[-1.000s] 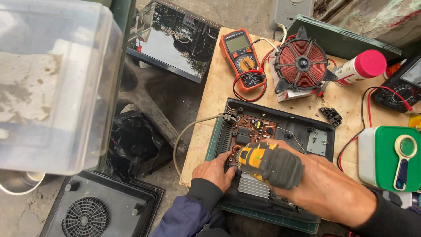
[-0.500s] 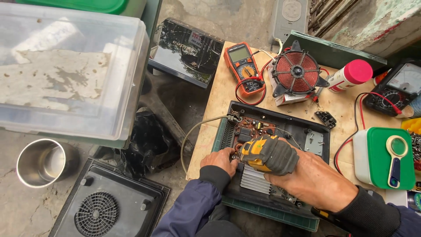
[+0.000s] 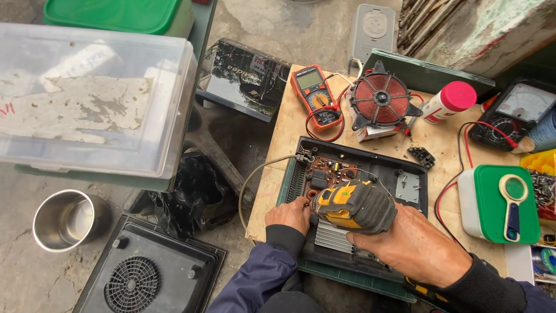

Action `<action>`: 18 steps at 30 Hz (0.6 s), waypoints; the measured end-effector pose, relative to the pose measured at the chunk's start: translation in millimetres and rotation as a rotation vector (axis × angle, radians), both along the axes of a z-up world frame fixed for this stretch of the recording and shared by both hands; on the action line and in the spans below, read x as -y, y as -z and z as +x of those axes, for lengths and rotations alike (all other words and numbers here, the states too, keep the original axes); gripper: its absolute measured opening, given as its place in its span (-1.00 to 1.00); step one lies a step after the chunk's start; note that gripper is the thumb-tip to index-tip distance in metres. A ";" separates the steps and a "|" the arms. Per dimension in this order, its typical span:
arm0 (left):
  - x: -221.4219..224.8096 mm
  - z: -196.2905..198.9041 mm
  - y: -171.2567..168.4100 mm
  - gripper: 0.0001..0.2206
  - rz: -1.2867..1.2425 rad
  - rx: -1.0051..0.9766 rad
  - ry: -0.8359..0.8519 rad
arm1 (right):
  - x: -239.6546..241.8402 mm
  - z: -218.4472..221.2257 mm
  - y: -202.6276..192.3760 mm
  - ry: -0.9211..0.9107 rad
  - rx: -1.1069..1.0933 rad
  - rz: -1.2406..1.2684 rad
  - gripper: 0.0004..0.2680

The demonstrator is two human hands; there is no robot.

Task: Inspecting and repairing the internal components of an induction cooker using a power drill and manual manipulation.

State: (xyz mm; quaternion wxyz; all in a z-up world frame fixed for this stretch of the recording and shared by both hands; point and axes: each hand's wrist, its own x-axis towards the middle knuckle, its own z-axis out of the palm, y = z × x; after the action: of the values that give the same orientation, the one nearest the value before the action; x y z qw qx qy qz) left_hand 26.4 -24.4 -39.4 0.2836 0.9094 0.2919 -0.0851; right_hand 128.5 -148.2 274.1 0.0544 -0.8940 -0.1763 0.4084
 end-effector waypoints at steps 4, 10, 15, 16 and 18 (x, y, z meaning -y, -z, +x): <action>4.4 -4.1 11.6 -0.80 0.073 0.057 -0.008 | 27.3 -2.6 -1.8 0.016 -0.017 0.144 -0.67; 1.2 6.2 12.4 -0.72 0.080 -0.014 0.023 | 58.5 -13.2 -62.6 0.554 -0.054 -0.015 -0.58; -0.9 18.7 11.6 -0.75 0.110 -0.064 0.003 | 143.0 -11.7 -41.9 0.923 0.236 0.490 -0.66; -2.1 21.0 8.0 -0.73 0.103 -0.096 0.002 | 160.4 -6.2 -38.9 0.775 0.272 0.531 -0.78; -3.6 24.1 3.5 -0.71 0.103 -0.128 0.009 | 180.7 0.9 -39.2 0.634 0.307 0.573 -0.83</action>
State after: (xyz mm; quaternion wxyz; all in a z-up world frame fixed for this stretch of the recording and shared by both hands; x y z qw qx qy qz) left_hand 50.5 -20.8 -42.9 0.2168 0.9169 0.3091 -0.1291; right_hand 129.4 -328.9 313.3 0.3952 -0.9029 -0.0055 0.1692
